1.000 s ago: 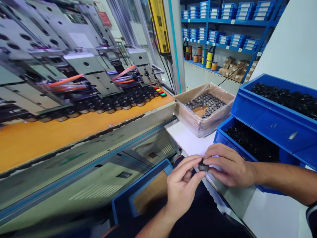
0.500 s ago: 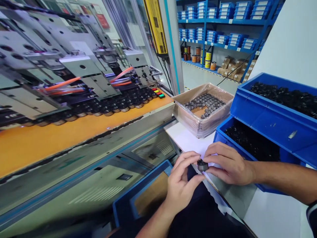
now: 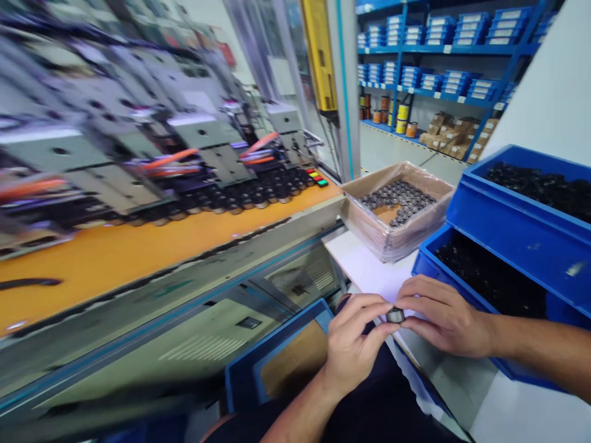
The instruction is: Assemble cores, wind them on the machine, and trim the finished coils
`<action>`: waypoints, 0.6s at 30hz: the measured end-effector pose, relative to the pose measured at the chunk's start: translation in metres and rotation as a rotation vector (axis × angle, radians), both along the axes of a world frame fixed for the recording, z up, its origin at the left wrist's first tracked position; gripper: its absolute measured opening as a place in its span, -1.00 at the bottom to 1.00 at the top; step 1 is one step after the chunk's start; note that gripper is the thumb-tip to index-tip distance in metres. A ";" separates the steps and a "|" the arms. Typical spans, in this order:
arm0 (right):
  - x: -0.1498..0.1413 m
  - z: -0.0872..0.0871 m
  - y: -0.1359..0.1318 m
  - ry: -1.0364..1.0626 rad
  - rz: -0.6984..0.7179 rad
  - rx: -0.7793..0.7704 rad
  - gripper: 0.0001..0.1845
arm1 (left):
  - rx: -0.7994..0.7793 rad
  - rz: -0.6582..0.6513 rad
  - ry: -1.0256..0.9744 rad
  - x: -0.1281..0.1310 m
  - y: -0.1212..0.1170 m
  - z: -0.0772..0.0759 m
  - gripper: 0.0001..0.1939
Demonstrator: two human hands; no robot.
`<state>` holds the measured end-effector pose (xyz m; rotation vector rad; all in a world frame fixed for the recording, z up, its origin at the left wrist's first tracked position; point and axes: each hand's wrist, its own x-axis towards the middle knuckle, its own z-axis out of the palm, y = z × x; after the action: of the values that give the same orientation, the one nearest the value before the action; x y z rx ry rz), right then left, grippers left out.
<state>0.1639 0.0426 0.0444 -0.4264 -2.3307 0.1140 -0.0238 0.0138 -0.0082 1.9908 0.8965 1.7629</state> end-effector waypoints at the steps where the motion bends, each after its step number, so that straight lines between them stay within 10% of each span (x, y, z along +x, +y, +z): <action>1: 0.001 -0.003 0.000 -0.023 -0.044 0.013 -0.77 | -0.007 0.022 0.017 -0.004 0.001 0.000 -0.80; 9: 0.021 -0.024 0.014 -0.116 -0.208 0.058 -0.63 | -0.264 0.837 0.414 -0.148 0.067 0.047 -0.85; 13: 0.023 -0.024 0.019 -0.157 -0.225 0.134 -0.65 | -0.441 0.960 0.475 -0.226 0.108 0.071 -0.92; 18: 0.038 -0.021 0.038 -0.225 -0.246 0.229 -0.73 | -0.567 0.969 0.513 -0.259 0.137 0.075 -0.91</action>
<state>0.2019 0.0806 0.0234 -0.6318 -2.4508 -0.3325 -0.2829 0.1512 0.0667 1.7092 2.5047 1.0575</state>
